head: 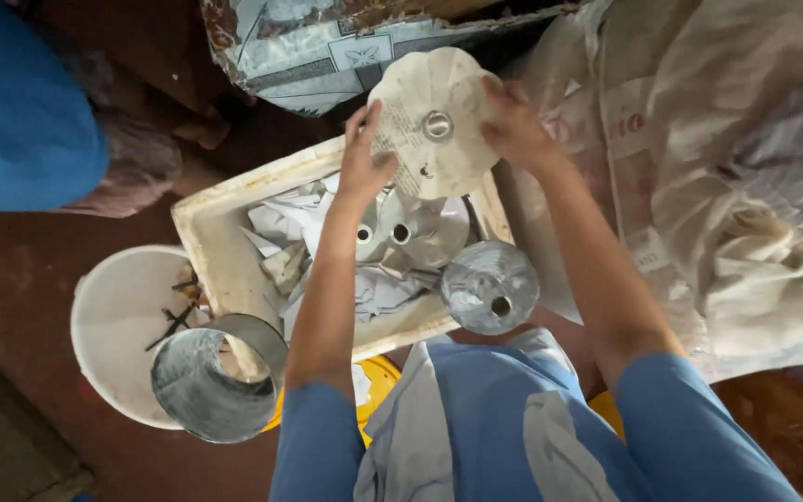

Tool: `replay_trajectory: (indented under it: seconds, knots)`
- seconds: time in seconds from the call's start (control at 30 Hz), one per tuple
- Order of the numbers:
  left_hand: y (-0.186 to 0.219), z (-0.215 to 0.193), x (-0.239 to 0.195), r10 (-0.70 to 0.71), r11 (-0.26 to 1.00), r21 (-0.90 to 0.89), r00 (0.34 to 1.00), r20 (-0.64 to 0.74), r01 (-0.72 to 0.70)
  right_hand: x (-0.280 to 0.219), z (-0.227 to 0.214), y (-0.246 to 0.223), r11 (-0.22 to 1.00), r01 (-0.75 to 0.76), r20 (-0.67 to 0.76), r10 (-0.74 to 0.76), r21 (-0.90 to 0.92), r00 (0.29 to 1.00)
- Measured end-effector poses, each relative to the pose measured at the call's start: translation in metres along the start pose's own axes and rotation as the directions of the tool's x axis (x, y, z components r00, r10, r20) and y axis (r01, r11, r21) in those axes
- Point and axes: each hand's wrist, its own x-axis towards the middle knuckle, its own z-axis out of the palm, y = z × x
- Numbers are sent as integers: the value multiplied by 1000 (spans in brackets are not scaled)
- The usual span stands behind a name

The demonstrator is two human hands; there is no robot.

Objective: Cutting and shaping paper liners for baking using scissors

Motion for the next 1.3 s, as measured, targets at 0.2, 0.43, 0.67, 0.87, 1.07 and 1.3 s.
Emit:
replay_trajectory:
  seconds: [0.2,0.43,0.67,0.87,1.07,1.3]
  knots:
    - [-29,15,24,-45,998,-48,993,105,50,9,36,52,992,-112,54,116,-60,992]
    - [-46,46,31,-140,950,286,989,46,121,10,67,42,961,-199,29,208,-195,978]
    - [-58,65,35,-241,892,402,970,41,205,11,73,18,915,-324,60,347,-241,936]
    - [-19,52,32,-292,893,364,956,19,266,10,68,6,910,-327,51,350,-254,935]
    - [-71,60,30,-61,931,361,998,2,56,8,72,25,925,-299,37,316,-235,948]
    - [9,38,13,-36,987,154,998,-48,43,-2,59,37,981,-117,-66,107,-158,992]
